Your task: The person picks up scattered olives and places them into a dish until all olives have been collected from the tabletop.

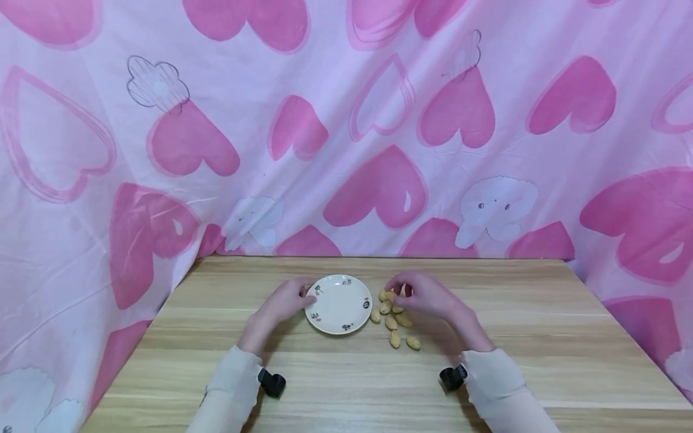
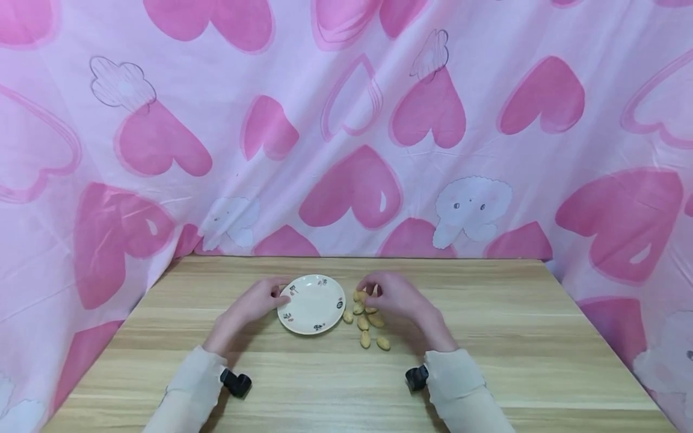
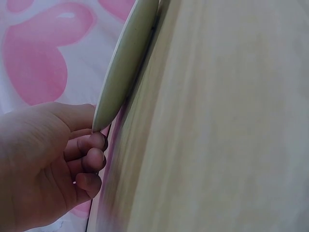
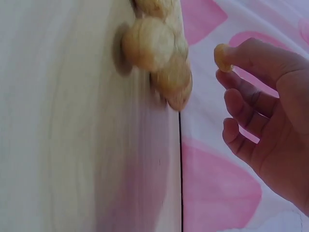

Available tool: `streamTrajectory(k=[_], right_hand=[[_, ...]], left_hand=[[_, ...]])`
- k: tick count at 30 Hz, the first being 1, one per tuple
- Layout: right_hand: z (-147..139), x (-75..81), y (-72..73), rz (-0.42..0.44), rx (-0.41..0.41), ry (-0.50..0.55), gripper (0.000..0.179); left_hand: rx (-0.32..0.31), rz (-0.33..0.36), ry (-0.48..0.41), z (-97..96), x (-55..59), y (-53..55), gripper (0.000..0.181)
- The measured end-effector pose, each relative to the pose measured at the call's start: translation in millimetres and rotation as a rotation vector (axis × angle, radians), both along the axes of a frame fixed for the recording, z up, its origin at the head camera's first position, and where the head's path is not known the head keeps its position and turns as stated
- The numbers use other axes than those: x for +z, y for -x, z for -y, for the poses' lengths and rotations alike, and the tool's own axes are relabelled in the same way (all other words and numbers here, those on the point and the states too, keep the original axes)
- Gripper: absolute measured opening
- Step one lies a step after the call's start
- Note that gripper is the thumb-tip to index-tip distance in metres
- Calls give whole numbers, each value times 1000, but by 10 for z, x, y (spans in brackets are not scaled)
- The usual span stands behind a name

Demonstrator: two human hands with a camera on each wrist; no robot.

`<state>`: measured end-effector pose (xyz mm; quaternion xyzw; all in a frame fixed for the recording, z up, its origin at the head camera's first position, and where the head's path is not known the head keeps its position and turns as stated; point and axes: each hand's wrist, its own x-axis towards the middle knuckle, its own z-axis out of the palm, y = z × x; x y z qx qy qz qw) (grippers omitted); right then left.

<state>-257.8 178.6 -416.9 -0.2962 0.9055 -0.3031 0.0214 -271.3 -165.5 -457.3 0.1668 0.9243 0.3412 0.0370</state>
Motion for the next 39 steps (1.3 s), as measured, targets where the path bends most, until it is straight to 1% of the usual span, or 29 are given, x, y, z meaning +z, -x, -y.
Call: streamTrajectory(k=[6,10,15,18,26,32,39], right_hand=[[152,53,8,16,-12,-19,24],[263,72,32,28,-19,-35,23],[405,46,88,54,-1,-52,24],[488,15,133,44,9,-78,22],[694,-22,224,-10,87,-130,17],[816,-67,287,-51,139,-182,21],[895,-118,346,-47,170,-200,20]], left_hand=[[16,16,-22,-18,-7,-9,53],[24,15,-19,-21,-3,-14,53],[23,9,-17,-21,-7,-12,52],[23,12,-18,-22,-11,-8,52],[33,30,-28,-19,16,-22,53],[36,35,-30,-12,26,-29,52],[31,29,-24,-10,6,-2,51]])
